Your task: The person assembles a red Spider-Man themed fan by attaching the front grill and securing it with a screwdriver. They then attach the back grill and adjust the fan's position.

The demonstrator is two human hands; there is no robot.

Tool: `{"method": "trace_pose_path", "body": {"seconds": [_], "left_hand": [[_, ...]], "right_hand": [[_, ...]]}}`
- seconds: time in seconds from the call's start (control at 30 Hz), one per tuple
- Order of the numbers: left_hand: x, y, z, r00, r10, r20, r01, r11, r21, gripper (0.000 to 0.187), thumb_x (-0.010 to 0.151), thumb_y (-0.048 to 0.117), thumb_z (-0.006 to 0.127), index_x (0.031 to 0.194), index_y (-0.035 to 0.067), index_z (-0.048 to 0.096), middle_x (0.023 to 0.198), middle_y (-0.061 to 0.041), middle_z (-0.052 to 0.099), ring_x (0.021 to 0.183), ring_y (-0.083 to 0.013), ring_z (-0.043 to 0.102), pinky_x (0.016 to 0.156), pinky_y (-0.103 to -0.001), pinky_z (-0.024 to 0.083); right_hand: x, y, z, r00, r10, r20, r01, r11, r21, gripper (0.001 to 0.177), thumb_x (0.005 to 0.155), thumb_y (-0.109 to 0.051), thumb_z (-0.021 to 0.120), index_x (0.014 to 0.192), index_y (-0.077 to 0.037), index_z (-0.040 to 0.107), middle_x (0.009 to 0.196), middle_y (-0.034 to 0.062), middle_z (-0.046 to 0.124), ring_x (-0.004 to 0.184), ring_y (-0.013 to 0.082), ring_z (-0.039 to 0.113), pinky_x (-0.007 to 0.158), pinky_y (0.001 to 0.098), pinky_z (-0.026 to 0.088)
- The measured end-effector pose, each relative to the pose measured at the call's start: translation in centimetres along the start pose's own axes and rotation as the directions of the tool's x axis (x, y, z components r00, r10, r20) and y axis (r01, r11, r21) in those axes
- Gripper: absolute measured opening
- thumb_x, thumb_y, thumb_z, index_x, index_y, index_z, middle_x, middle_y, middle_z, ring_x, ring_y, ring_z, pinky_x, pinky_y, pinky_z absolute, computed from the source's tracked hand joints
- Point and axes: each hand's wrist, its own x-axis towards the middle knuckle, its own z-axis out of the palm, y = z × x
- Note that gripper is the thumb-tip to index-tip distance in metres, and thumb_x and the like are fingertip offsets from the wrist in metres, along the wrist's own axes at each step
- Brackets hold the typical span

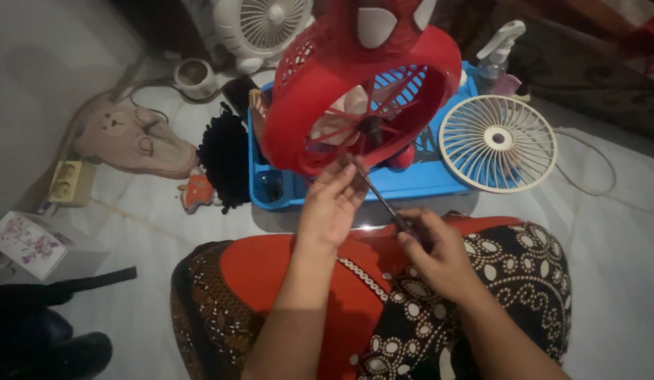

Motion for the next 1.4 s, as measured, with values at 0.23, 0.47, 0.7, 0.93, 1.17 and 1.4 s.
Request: {"method": "trace_pose_path", "body": {"seconds": [0.23,0.47,0.7,0.93,1.17,1.4], "left_hand": [[-0.3,0.3,0.2,0.996,-0.084,0.029,0.086,0.994,-0.061,0.017,0.101,0.010,0.061,0.118,0.009,0.067,0.115,-0.008,0.073,0.115,-0.0254,0.068,0.099,-0.046,0.055],[-0.5,0.6,1.0,0.996,-0.090,0.000,0.090,0.996,-0.003,0.016,0.101,0.011,0.063,0.117,0.009,0.068,0.115,-0.007,0.073,0.115,-0.0250,0.068,0.098,-0.044,0.055],[-0.8,0.7,1.9,1.000,-0.023,0.015,0.022,0.994,0.107,0.017,0.101,0.009,0.064,0.117,0.008,0.068,0.113,-0.009,0.073,0.112,-0.0227,0.069,0.096,-0.042,0.056],[1.0,0.4,2.9,0.991,0.066,-0.117,-0.043,0.980,0.193,0.015,0.095,0.010,0.070,0.106,0.004,0.062,0.111,-0.013,0.075,0.104,-0.0232,0.071,0.090,-0.042,0.058],[2.0,-0.6,3.3,0.967,0.219,-0.128,-0.185,0.954,0.237,0.018,0.096,0.012,0.072,0.104,-0.002,0.065,0.101,-0.015,0.075,0.090,-0.0213,0.074,0.081,-0.035,0.060],[2.8,-1.2,3.5,0.955,0.238,-0.179,-0.197,0.956,0.216,0.019,0.095,0.013,0.072,0.102,-0.003,0.066,0.096,-0.013,0.075,0.084,-0.0200,0.074,0.076,-0.032,0.061]], "right_hand": [[0.1,-0.2,0.2,0.998,-0.049,-0.027,0.048,0.998,-0.034,0.030,0.093,-0.008,0.066,0.121,0.001,0.062,0.095,0.0026,0.069,0.086,0.0091,0.063,0.077,0.0252,0.052],[0.2,0.2,0.2,0.999,-0.046,-0.007,0.046,0.997,0.060,0.029,0.094,-0.004,0.064,0.122,0.002,0.061,0.096,0.0041,0.069,0.086,0.0088,0.062,0.076,0.0240,0.051],[0.2,0.1,0.1,1.000,0.016,-0.007,-0.016,0.999,0.045,0.028,0.094,-0.008,0.064,0.121,-0.001,0.062,0.091,0.0021,0.068,0.079,0.0091,0.061,0.069,0.0252,0.050],[1.4,0.4,1.9,0.985,0.154,0.071,-0.169,0.934,0.316,0.031,0.098,-0.011,0.059,0.128,-0.004,0.055,0.095,0.0057,0.063,0.067,0.0120,0.059,0.055,0.0292,0.050],[2.5,0.7,4.1,0.993,0.025,0.112,-0.081,0.844,0.529,0.030,0.102,-0.006,0.052,0.131,0.000,0.048,0.104,0.0100,0.063,0.072,0.0146,0.064,0.062,0.0304,0.058],[3.1,0.4,5.1,0.994,0.072,0.079,-0.104,0.837,0.536,0.032,0.102,-0.005,0.051,0.133,0.001,0.049,0.099,0.0091,0.064,0.072,0.0140,0.064,0.064,0.0298,0.057]]}}
